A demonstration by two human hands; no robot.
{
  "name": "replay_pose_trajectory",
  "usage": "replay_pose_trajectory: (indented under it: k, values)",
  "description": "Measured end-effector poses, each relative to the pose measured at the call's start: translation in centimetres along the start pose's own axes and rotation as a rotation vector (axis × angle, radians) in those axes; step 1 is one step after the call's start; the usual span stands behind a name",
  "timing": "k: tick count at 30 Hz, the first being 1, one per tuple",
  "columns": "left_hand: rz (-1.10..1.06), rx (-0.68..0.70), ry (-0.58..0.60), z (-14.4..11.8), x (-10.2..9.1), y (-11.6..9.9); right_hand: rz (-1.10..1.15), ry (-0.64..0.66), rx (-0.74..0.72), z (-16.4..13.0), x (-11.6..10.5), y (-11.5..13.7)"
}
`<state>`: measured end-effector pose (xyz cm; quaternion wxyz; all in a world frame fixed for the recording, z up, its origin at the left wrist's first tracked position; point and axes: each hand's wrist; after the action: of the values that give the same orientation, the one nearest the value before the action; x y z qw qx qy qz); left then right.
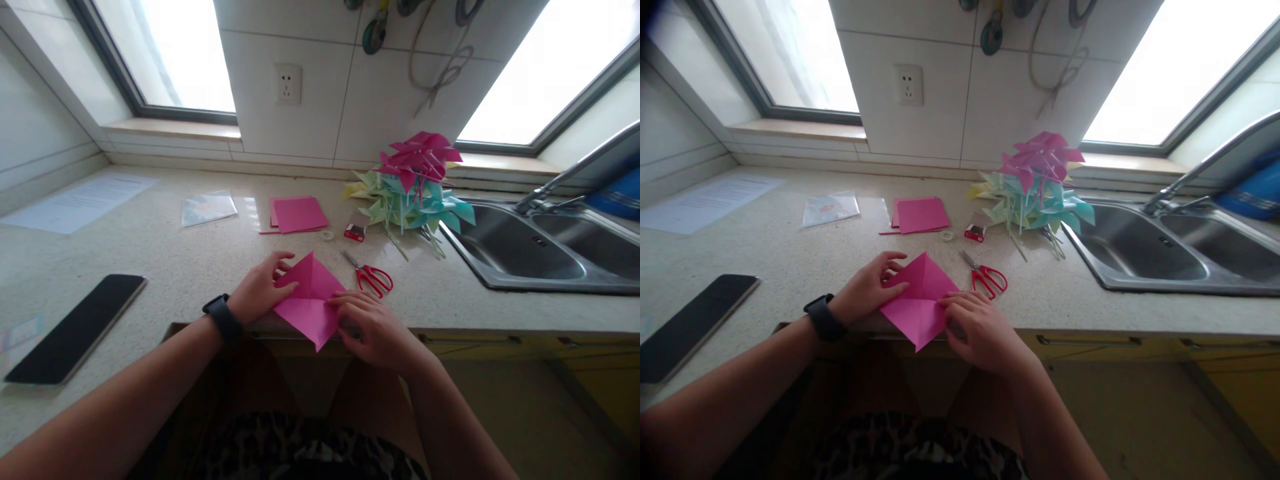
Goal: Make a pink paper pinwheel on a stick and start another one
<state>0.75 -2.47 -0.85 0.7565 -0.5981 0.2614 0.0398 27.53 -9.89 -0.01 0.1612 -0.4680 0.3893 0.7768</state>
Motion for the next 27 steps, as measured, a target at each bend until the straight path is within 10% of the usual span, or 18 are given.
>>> replay_pose_trajectory:
  k: [4,8,18,27]
  values:
    - [0.285,0.190,-0.032,-0.3,-0.4,-0.8,-0.056,-0.022,0.028,0.1,0.7,0.1]
    - [0.465,0.363,0.182,-0.9,-0.1,-1.6,-0.109,-0.044,0.075,0.1,1.1,0.0]
    - [0.648,0.472,0.317,-0.7,-0.5,0.0,-0.201,-0.084,0.014,-0.5,1.9,-0.4]
    - [0.756,0.463,0.166,-0.7,-1.0,1.0,-0.224,-0.064,0.017,-0.5,1.9,-0.2]
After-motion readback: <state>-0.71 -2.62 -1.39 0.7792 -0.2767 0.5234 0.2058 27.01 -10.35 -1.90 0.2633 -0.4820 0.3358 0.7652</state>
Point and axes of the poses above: each hand's wrist, its own z-axis towards the middle knuckle, its own x-axis out of the palm, y = z × x
